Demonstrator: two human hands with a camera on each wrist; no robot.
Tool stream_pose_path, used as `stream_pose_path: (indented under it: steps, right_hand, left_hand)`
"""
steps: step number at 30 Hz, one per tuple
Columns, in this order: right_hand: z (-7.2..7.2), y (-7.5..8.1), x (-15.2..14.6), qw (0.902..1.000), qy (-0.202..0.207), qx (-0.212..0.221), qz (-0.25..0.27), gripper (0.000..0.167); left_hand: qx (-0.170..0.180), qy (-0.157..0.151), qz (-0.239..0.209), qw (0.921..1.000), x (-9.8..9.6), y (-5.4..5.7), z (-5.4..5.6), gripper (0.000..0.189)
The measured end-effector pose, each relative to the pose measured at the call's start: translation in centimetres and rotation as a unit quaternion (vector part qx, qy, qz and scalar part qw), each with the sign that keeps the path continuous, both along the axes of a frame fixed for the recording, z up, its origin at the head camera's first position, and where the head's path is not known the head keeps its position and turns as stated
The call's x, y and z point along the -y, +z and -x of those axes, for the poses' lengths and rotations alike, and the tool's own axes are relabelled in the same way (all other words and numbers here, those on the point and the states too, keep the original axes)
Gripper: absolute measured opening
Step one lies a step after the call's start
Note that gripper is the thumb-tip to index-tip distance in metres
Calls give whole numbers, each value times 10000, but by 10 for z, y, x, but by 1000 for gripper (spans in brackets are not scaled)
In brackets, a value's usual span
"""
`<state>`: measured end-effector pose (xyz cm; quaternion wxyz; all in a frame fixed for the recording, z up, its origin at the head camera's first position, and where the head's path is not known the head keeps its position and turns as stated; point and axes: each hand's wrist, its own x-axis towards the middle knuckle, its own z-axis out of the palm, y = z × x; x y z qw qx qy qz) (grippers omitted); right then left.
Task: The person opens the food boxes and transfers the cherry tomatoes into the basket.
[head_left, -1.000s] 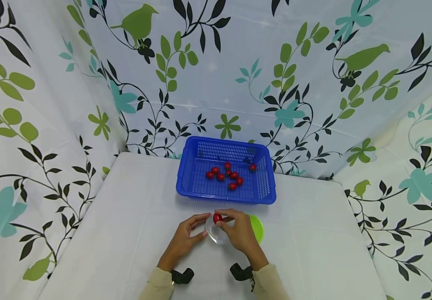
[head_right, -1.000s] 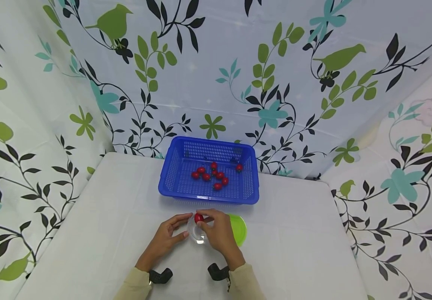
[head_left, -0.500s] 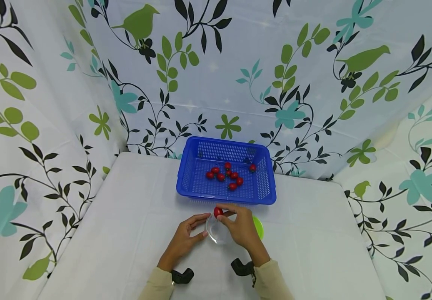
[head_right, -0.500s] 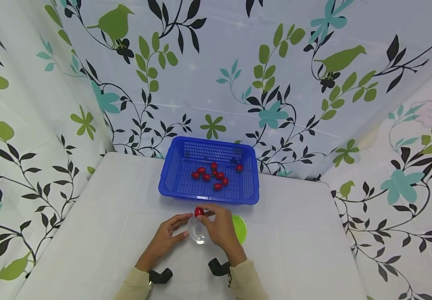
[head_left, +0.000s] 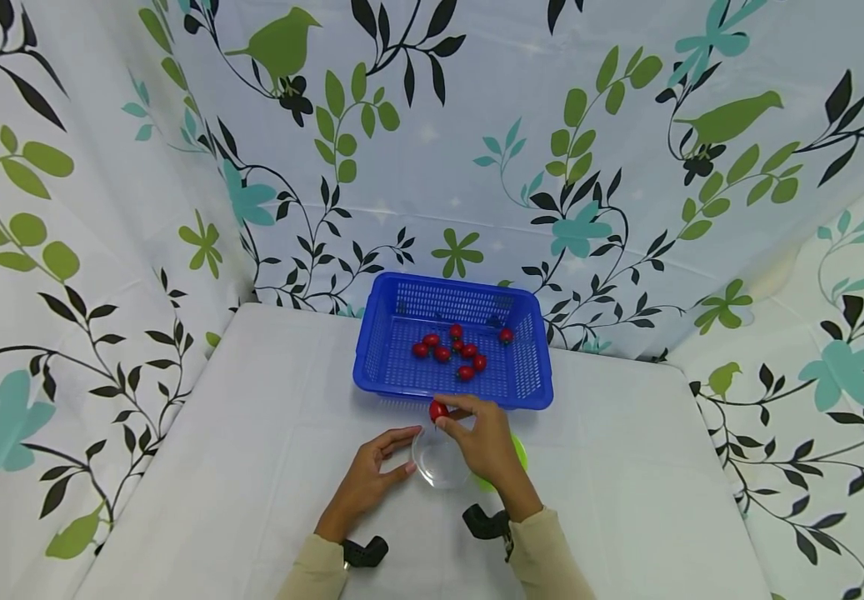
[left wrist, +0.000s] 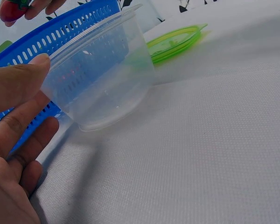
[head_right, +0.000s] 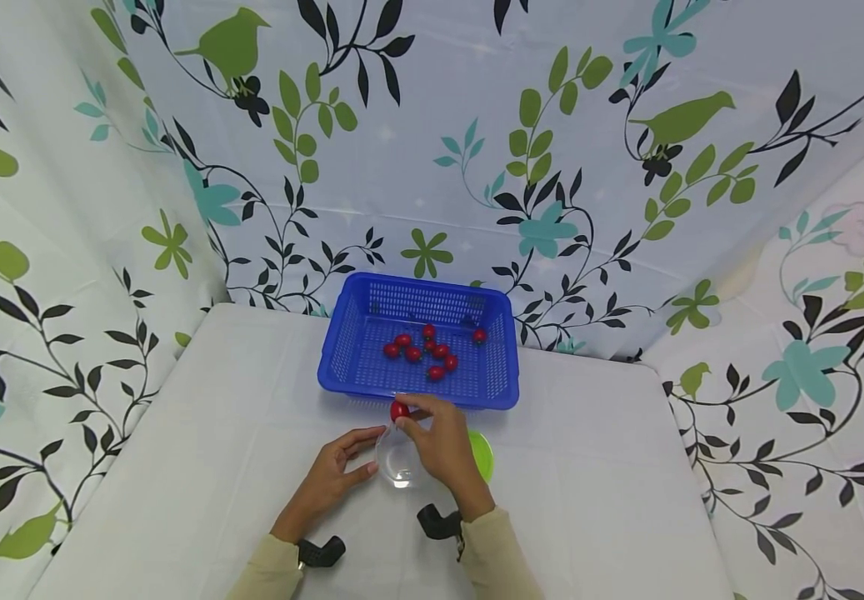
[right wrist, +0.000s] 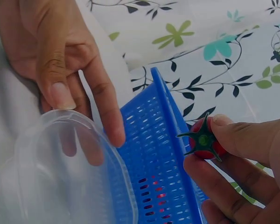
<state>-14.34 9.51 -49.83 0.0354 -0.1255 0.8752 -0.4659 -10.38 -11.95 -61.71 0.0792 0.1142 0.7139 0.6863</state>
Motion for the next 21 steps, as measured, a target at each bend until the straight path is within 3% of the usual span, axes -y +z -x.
stream_pose_path:
  steps: [21]
  right_hand:
    - [29, 15, 4, 9993, -238, -273, -1, 36]
  left_hand:
    - [65, 46, 46, 10000, -1, -2, 0, 53]
